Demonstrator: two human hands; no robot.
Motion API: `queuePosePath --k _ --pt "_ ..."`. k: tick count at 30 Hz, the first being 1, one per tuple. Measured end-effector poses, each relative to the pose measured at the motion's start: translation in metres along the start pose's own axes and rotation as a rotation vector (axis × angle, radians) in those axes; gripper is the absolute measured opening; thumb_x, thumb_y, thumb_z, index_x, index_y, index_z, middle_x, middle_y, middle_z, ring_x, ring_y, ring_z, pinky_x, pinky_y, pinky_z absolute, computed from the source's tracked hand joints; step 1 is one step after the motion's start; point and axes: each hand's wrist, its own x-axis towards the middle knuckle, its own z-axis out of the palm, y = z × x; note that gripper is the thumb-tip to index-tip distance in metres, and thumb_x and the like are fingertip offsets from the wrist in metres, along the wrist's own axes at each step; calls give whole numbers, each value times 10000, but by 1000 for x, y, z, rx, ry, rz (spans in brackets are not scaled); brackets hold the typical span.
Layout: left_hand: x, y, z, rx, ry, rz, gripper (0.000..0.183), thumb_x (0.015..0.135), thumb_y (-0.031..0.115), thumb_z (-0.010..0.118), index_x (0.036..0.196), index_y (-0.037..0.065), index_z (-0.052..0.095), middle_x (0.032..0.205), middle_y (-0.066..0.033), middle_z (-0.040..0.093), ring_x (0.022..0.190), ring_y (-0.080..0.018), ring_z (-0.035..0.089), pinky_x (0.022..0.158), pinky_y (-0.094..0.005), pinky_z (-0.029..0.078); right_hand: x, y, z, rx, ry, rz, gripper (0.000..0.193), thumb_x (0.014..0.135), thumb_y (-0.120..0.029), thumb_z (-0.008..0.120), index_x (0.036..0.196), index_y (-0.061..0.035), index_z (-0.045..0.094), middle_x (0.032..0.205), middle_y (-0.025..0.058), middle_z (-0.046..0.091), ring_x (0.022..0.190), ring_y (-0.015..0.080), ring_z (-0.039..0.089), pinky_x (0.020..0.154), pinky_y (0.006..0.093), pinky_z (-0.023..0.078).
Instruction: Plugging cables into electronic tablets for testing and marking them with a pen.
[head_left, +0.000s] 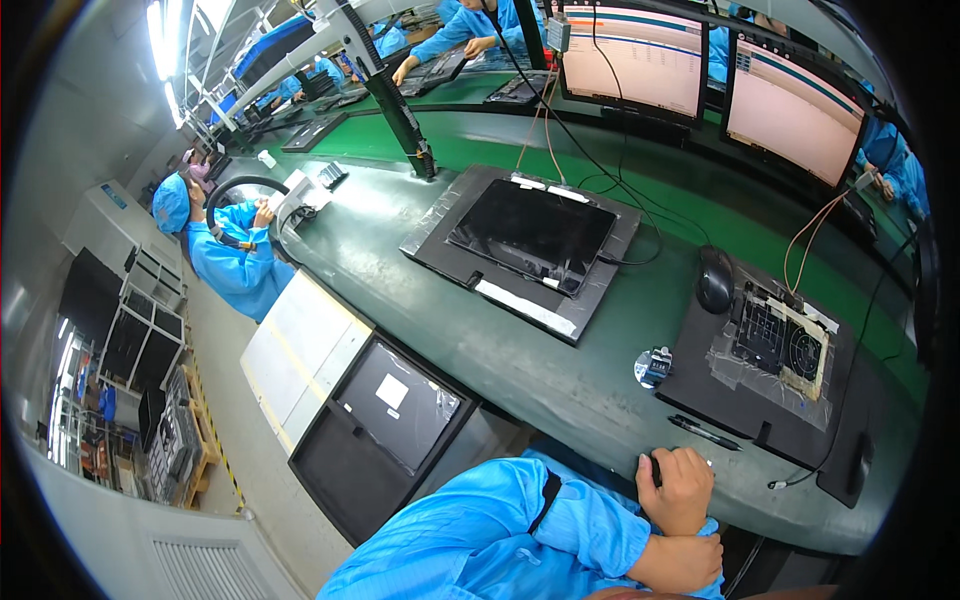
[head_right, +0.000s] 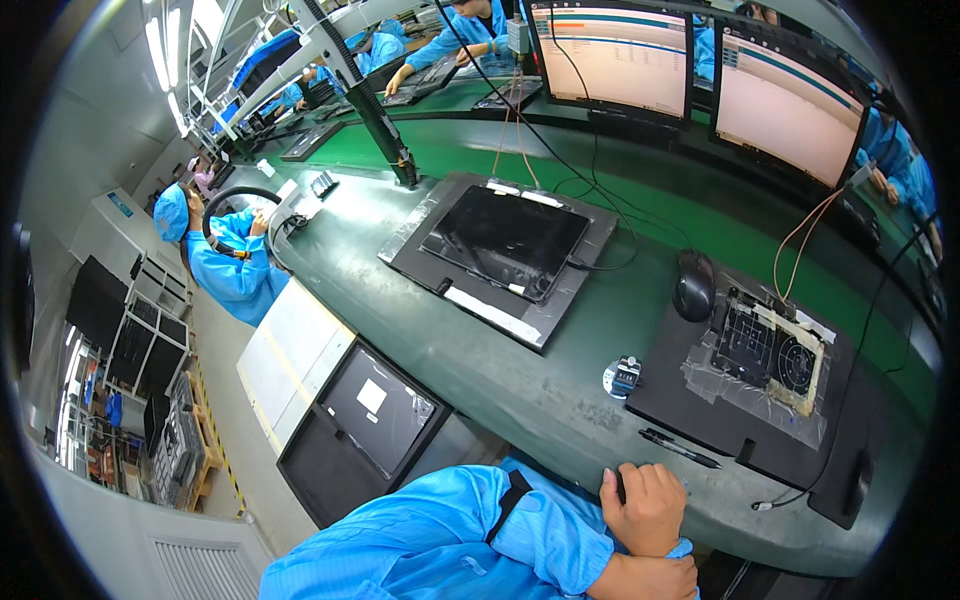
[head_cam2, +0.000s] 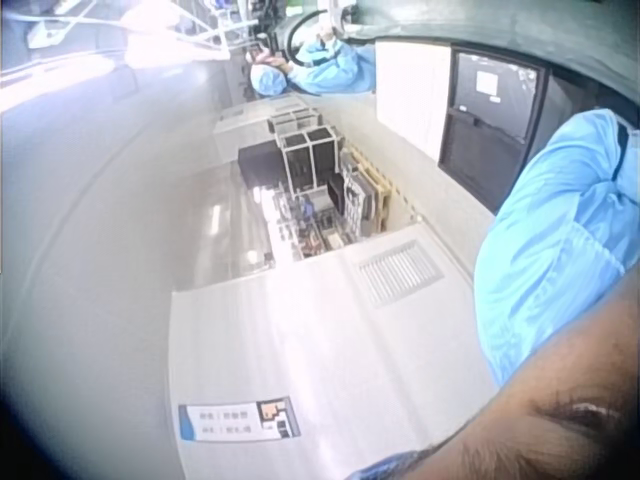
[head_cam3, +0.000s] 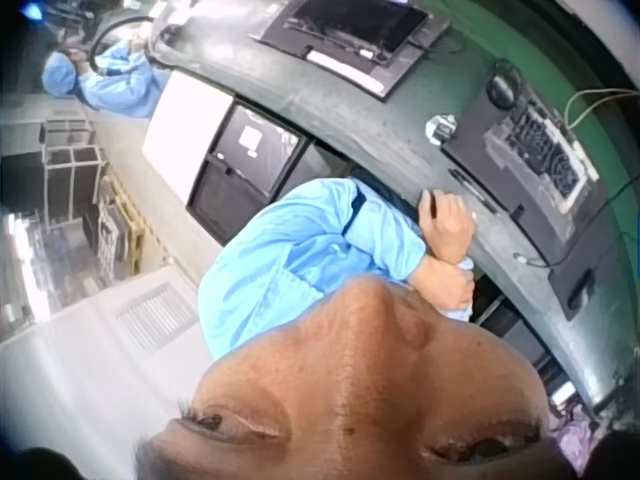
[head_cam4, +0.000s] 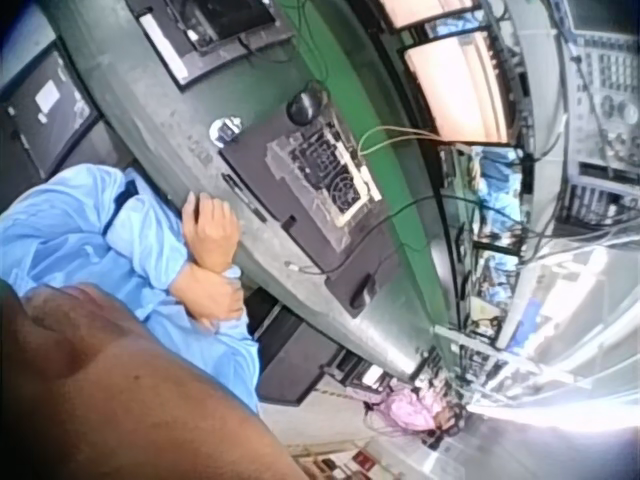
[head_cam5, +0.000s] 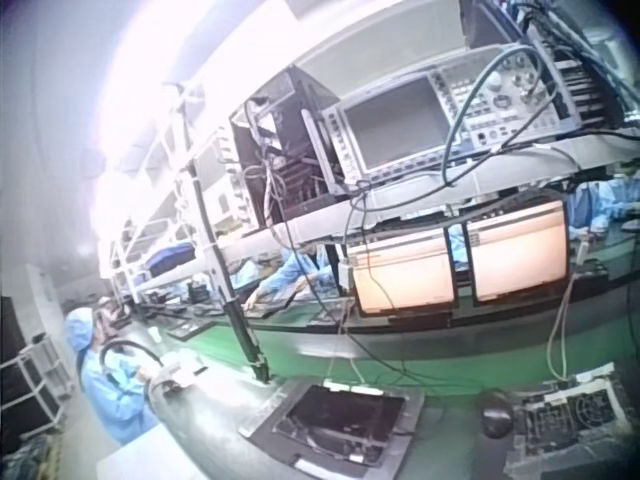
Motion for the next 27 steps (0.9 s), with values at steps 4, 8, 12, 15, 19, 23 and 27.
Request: queuePosePath --k 4,8,12,15,19,23,27 --pt "-1 -4 -5 -11 -27 27 387 838 345 710 1003 -1 763 940 -146 757 875 -305 714 885 -447 496 -1 0 1 6 0 1 201 863 -189 870 918 -71 717 772 84 606 721 311 621 638 461 476" --pt "-1 -4 -10 -36 -46 29 399 826 348 716 1016 1 772 961 -142 764 886 -303 719 897 -452 497 -1 1 0 9 -11 0 203 862 -182 872 928 -67 718 777 86 611 723 315 621 636 462 474" --pt "3 -14 -33 -190 -81 118 332 869 341 790 1006 38 773 997 -155 754 930 -355 725 892 -477 527 -2 2 -2 64 -36 29 200 856 -158 877 933 -61 720 775 87 615 714 317 613 628 462 468" --pt "7 -36 -67 -400 -250 245 475 929 471 856 1137 46 813 1213 -209 788 1105 -441 749 945 -544 567 -3 5 -5 186 -55 112 190 864 -139 873 922 -40 722 773 97 622 667 303 593 608 455 456" --pt "-33 -64 -135 -482 166 147 310 912 336 840 980 64 707 1054 -139 683 983 -386 677 893 -501 552 -1 7 -9 555 83 405 155 902 -115 848 905 -21 725 755 106 624 608 274 567 579 438 427" --pt "-94 -103 -186 -160 635 -124 286 876 124 840 760 103 580 770 -73 595 672 -313 617 613 -445 499 4 13 -14 537 -46 273 118 930 -90 823 897 -29 727 681 87 583 598 264 562 563 413 398" --pt "-159 -139 -206 131 800 -424 312 850 45 797 702 79 524 673 -78 522 554 -284 524 515 -418 404 7 13 -13 463 -87 233 123 930 -81 815 882 -26 716 677 91 572 599 266 555 572 421 400"
